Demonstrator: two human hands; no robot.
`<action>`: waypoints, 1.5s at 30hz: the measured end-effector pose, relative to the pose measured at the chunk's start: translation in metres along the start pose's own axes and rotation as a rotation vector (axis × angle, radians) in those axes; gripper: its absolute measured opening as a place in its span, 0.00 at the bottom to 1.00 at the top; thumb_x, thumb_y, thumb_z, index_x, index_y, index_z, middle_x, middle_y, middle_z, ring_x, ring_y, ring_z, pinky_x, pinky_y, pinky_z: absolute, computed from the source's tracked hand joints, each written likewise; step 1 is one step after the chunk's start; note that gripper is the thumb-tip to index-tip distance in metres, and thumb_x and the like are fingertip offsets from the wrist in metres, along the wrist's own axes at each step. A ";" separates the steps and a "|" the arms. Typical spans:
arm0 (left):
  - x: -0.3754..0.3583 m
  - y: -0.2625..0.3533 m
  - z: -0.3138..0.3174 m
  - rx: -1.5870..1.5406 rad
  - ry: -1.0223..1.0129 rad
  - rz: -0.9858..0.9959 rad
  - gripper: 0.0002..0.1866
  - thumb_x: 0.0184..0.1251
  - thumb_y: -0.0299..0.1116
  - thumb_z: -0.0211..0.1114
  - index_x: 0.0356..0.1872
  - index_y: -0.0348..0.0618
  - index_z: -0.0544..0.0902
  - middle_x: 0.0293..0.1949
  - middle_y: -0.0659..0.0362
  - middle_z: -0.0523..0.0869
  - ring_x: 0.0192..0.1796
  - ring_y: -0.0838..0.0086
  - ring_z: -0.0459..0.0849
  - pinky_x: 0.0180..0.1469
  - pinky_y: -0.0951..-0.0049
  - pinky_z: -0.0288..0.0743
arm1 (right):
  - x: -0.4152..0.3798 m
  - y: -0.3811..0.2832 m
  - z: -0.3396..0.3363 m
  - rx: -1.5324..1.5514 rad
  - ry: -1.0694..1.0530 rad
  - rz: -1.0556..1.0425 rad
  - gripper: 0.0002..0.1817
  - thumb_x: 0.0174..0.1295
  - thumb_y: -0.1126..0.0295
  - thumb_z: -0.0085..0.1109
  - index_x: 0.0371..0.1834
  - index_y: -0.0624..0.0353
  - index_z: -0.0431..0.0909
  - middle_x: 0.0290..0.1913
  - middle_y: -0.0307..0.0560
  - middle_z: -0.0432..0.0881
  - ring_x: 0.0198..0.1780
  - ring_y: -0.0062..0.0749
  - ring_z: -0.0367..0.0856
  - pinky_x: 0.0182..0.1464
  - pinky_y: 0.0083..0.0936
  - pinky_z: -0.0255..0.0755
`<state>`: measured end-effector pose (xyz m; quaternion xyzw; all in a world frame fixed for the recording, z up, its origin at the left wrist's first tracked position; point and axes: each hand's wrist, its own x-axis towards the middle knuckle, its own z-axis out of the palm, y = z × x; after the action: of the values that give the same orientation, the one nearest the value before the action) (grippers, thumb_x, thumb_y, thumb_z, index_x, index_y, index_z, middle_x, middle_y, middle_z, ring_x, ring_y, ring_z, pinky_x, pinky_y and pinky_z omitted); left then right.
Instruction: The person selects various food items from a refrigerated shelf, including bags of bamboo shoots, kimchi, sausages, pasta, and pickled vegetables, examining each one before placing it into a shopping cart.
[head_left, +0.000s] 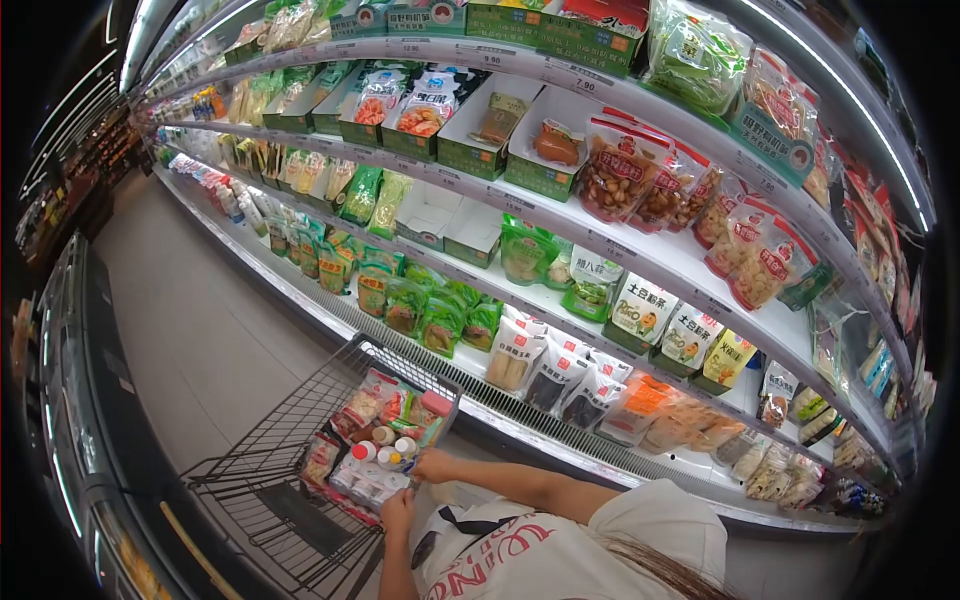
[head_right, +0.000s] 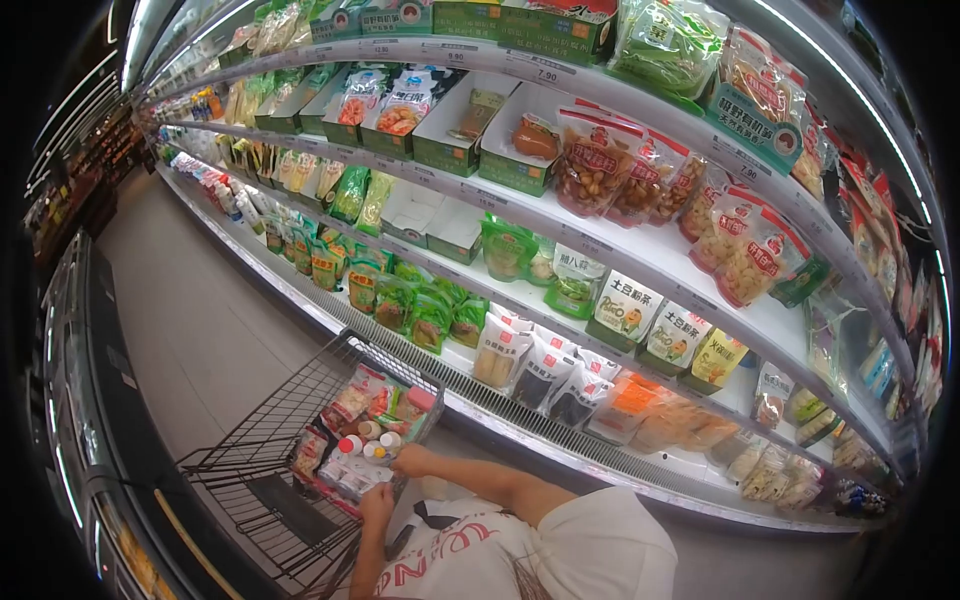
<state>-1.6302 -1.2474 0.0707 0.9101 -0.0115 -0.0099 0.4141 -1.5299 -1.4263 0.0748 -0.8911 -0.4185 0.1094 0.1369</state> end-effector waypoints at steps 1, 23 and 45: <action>0.011 -0.006 -0.004 0.046 -0.031 0.005 0.15 0.65 0.43 0.55 0.30 0.44 0.84 0.26 0.46 0.83 0.32 0.47 0.82 0.36 0.50 0.73 | 0.011 0.002 -0.001 0.003 -0.013 0.012 0.11 0.53 0.56 0.59 0.32 0.49 0.83 0.28 0.49 0.82 0.35 0.46 0.82 0.40 0.43 0.72; 0.194 0.434 -0.167 -0.517 -0.486 1.036 0.16 0.65 0.26 0.59 0.53 0.37 0.77 0.39 0.50 0.84 0.40 0.64 0.83 0.43 0.67 0.74 | -0.170 -0.107 -0.490 -0.116 0.792 0.466 0.20 0.66 0.61 0.55 0.57 0.60 0.71 0.53 0.54 0.76 0.54 0.49 0.75 0.55 0.37 0.70; 0.169 0.847 -0.168 -0.349 0.472 1.148 0.25 0.58 0.43 0.62 0.52 0.34 0.75 0.42 0.44 0.84 0.51 0.53 0.78 0.52 0.56 0.70 | -0.436 -0.034 -0.792 -0.489 1.733 0.771 0.10 0.55 0.66 0.65 0.35 0.60 0.83 0.32 0.42 0.85 0.33 0.17 0.78 0.37 0.19 0.72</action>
<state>-1.4674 -1.6820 0.8186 0.6562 -0.4034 0.4119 0.4869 -1.5820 -1.8649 0.8646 -0.7425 0.1356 -0.6354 0.1633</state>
